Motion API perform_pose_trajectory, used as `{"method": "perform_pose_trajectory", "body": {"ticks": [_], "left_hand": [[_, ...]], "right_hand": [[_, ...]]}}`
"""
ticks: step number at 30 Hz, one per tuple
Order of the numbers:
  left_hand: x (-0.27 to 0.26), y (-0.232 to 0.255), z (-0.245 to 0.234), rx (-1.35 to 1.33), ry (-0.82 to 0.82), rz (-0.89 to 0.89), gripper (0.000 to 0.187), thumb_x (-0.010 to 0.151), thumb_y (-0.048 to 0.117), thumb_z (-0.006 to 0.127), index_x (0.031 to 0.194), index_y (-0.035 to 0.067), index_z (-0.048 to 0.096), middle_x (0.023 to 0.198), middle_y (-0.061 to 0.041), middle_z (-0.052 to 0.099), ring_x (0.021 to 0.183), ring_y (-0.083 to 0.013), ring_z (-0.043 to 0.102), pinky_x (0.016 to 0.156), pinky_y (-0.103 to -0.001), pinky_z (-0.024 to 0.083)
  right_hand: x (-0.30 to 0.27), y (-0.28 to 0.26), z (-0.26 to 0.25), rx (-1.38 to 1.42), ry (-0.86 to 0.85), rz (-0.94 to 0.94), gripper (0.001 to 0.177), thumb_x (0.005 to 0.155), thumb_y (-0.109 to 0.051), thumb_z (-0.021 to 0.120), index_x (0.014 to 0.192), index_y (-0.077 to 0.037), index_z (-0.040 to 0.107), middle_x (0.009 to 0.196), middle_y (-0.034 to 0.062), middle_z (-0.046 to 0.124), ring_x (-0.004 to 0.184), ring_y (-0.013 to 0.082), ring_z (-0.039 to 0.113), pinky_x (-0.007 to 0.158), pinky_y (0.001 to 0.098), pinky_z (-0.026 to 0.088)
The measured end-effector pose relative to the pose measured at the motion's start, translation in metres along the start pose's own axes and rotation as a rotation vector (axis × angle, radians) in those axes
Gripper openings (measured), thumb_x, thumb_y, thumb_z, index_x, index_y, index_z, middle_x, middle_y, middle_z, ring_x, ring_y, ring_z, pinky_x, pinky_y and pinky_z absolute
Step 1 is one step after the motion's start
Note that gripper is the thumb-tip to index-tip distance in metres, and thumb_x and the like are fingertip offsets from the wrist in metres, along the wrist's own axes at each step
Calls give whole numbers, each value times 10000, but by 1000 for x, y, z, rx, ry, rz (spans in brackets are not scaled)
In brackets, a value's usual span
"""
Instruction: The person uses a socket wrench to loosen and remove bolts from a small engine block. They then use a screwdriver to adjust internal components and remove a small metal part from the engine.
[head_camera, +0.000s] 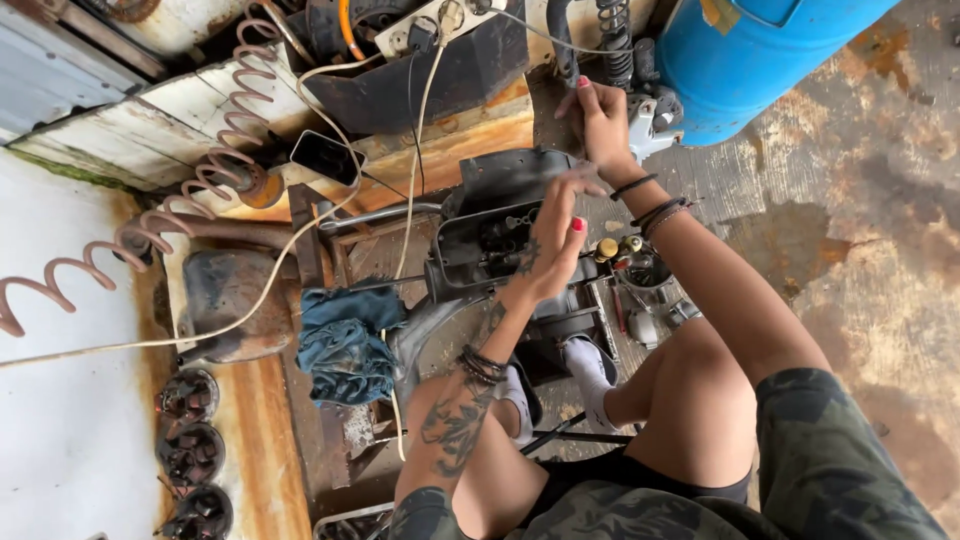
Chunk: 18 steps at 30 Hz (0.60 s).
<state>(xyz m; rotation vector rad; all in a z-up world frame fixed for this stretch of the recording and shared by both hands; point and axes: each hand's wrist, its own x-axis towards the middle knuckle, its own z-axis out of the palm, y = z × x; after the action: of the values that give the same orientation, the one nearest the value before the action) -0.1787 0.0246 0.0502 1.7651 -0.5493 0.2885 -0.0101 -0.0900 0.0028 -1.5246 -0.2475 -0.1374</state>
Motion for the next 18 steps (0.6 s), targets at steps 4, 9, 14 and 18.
{"method": "perform_pose_trajectory", "body": {"ticks": [4, 9, 14, 18], "left_hand": [[-5, 18, 20, 24, -154, -24, 772, 1027, 709, 74, 1250, 62, 430, 1544, -209, 317, 1484, -337, 310, 1269, -525, 269], [-8, 10, 22, -69, -85, -49, 593, 1059, 585, 207, 1245, 111, 511, 1497, -165, 469, 1394, -292, 472, 1160, -466, 406], [18, 26, -67, -306, 378, 33, 241, 1111, 152, 431, 1031, 46, 631, 1041, -126, 708, 984, -232, 719, 911, -334, 628], [8, 19, -122, -74, 786, -93, 293, 1079, 245, 515, 902, 69, 667, 894, -112, 742, 867, -215, 741, 839, -355, 579]], "right_hand": [[16, -19, 15, 3, -245, -109, 448, 1165, -209, 411, 828, -60, 666, 580, -31, 481, 427, 61, 380, 384, 215, 264], [17, -69, 19, -414, -639, -236, 510, 1150, -192, 460, 746, -4, 708, 658, 94, 704, 443, 145, 606, 448, 246, 474], [10, -33, 23, -478, -276, 92, 262, 1092, -157, 545, 900, -53, 690, 695, 52, 705, 493, 133, 630, 450, 265, 527], [-30, -5, -8, -230, -38, 569, 504, 1004, -304, 655, 1335, 35, 486, 1122, 222, 651, 1000, 318, 697, 769, 450, 587]]}}
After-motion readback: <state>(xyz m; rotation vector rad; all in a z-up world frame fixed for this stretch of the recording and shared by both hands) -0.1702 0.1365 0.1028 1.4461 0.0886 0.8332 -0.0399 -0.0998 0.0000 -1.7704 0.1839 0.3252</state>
